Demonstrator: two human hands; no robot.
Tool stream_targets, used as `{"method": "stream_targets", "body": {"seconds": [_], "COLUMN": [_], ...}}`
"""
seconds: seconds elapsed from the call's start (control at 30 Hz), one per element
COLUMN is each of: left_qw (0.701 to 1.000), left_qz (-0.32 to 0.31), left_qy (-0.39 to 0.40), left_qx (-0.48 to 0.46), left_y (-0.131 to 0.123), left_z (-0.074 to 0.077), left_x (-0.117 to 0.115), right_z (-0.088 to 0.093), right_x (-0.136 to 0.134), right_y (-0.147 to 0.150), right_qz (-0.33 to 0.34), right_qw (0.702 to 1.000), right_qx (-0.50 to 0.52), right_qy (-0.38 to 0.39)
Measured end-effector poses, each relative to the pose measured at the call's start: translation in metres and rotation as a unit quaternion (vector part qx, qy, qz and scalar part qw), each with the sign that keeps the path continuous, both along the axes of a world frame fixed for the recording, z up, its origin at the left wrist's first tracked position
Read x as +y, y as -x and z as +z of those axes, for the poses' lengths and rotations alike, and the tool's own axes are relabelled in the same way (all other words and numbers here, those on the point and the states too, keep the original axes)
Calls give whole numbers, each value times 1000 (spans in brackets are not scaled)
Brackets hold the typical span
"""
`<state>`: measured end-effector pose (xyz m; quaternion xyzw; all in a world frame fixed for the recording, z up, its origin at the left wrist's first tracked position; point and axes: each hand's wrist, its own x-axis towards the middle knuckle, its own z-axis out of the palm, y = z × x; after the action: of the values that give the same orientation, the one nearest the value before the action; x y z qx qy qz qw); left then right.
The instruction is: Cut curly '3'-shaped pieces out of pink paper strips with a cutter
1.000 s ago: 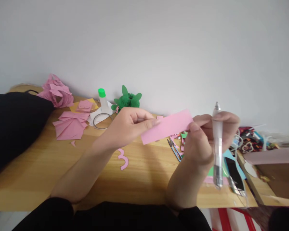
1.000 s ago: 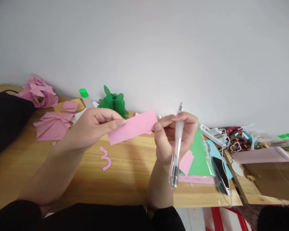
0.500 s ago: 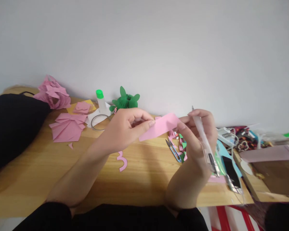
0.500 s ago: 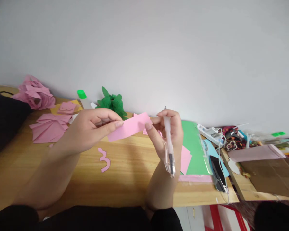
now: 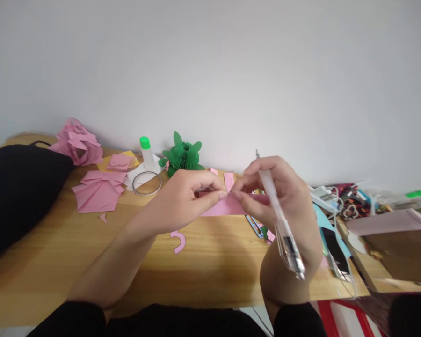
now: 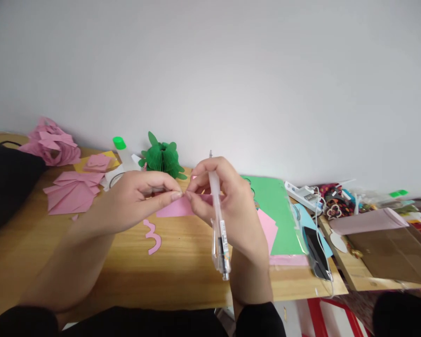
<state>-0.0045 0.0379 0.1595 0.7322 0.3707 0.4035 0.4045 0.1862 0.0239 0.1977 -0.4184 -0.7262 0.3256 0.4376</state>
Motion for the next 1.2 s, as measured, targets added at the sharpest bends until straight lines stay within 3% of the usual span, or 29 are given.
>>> {"method": "stream_targets", "body": {"seconds": [0.4,0.63,0.77,0.83,1.0,1.2], "left_qw": [1000,1000,999,999,998,997], "left_qz": [2,4,21,25,19,-5], "left_qy": [-13,-29,-24,-14,9,25], "left_qx": [-2,9,-19,-31,-51,-73], "left_y": [0,7,8,7,3,1], "left_z": [2,1,2,2,4,5], "left_x": [-3,-1,-1,-1,-2,-2], "right_z": [14,34,36,31,12,9], "right_x": [0,-1,1,1,1,0], "right_y": [-4,-47,-67,-63,-24,-2], "right_qz": [8,-31,-112,-102,1,-18], "right_qw": [999,997,993,995,999,1000], "right_qx": [-19,-60,-30,-5,20,5], "right_qy": [47,30,-10,-10,30,21]}}
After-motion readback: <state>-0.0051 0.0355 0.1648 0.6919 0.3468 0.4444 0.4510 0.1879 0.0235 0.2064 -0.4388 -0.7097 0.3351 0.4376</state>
